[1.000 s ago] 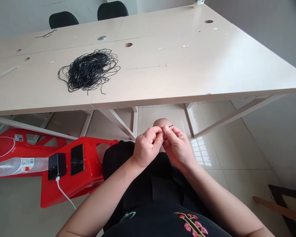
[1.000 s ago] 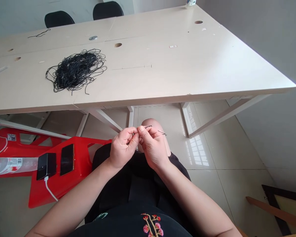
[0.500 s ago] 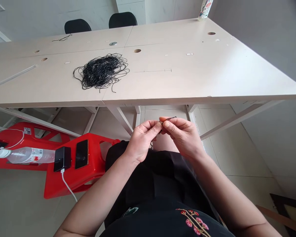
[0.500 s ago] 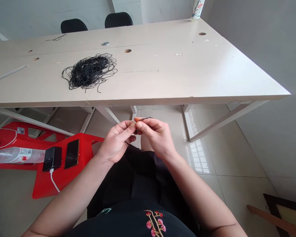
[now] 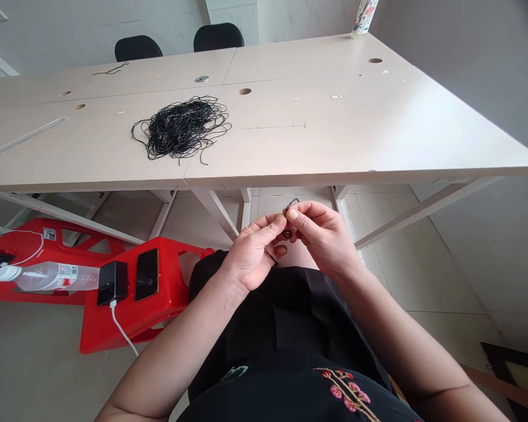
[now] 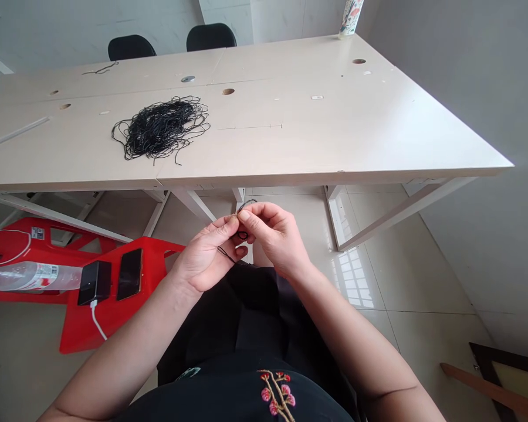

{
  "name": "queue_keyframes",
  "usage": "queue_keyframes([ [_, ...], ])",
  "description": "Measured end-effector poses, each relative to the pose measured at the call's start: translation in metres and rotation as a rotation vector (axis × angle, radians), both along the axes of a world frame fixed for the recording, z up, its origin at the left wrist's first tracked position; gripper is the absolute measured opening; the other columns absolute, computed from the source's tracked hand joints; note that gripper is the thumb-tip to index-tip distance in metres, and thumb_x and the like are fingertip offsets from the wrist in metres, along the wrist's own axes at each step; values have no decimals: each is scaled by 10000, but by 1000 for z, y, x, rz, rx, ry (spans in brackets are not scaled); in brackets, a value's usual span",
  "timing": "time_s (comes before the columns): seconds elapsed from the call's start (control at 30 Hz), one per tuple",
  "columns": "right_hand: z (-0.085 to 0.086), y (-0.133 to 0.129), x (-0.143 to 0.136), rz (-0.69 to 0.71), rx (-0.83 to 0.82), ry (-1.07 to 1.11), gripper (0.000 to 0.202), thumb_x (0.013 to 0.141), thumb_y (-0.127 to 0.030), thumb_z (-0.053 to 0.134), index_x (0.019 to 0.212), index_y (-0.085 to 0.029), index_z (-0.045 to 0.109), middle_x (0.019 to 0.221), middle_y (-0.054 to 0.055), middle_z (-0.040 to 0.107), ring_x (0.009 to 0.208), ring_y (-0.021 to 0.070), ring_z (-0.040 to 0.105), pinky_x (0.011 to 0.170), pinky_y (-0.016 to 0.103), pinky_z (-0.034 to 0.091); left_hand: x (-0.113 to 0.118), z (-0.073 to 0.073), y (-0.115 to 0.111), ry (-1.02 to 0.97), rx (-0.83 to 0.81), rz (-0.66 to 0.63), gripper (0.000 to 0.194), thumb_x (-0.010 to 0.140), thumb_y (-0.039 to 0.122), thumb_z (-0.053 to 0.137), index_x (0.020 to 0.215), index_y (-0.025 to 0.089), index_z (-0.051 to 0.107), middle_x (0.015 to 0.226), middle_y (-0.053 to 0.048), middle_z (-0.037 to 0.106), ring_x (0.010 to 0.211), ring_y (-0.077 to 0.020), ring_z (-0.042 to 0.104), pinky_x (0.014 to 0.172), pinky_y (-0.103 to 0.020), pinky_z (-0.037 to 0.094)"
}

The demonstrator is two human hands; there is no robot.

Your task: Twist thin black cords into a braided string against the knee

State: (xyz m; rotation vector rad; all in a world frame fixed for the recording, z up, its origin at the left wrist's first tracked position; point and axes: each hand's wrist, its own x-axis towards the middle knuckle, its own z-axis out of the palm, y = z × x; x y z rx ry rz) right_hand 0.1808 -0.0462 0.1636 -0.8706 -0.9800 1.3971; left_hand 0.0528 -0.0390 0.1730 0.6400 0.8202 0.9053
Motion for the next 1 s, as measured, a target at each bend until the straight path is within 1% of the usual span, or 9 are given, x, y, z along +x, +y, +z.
queue_keyframes([
  [0.13, -2, 1, -4, -52, -3, 3, 164, 793, -322, 614, 705, -184, 595, 592, -47, 528, 530, 52, 473, 515, 191, 424, -1, 1, 0, 17, 11, 7, 116, 718, 291, 679, 745, 182, 653, 728, -10, 604, 682, -101, 547, 520, -214, 378],
  [0.27, -5, 4, -5, -18, 15, 24, 140, 781, -335, 627, 781, -196, 613, 669, -34, 571, 589, 64, 507, 550, 205, 438, -1, 2, 2, 26, 1, 24, 116, 706, 282, 689, 755, 181, 659, 708, -2, 596, 673, -94, 540, 513, -205, 370],
  [0.33, -6, 5, -5, -3, 31, 18, 147, 775, -341, 634, 780, -196, 607, 686, -30, 578, 603, 70, 515, 559, 213, 441, -1, 1, 4, 31, -13, 33, 119, 698, 273, 696, 766, 180, 664, 707, -3, 596, 673, -94, 539, 509, -200, 367],
  [0.53, -9, 9, -11, -88, 94, -103, 219, 819, -397, 570, 733, -198, 542, 643, -38, 524, 581, 67, 489, 547, 212, 422, 1, 0, 5, -5, -36, 108, 117, 696, 274, 698, 742, 184, 640, 704, 5, 591, 674, -85, 539, 513, -191, 365],
  [0.67, -8, 11, -16, -70, 139, -135, 230, 823, -422, 555, 741, -212, 511, 648, -39, 509, 576, 69, 473, 549, 216, 420, -2, 1, 5, -14, -42, 124, 137, 705, 297, 686, 764, 186, 632, 747, -13, 602, 672, -94, 538, 506, -194, 373],
  [0.8, -5, 13, -22, -44, 142, -164, 255, 823, -444, 546, 730, -212, 494, 639, -41, 495, 557, 66, 454, 519, 208, 403, -7, 2, 4, -54, -45, 121, 156, 724, 325, 666, 792, 188, 636, 787, -28, 609, 684, -100, 538, 514, -196, 385],
  [1.0, -1, 13, -31, -12, 142, -173, 249, 851, -428, 513, 741, -207, 481, 647, -38, 487, 561, 65, 445, 513, 199, 395, -16, 3, 1, -140, -90, 140, 140, 708, 298, 684, 778, 183, 646, 779, -22, 604, 678, -96, 533, 530, -203, 387],
])
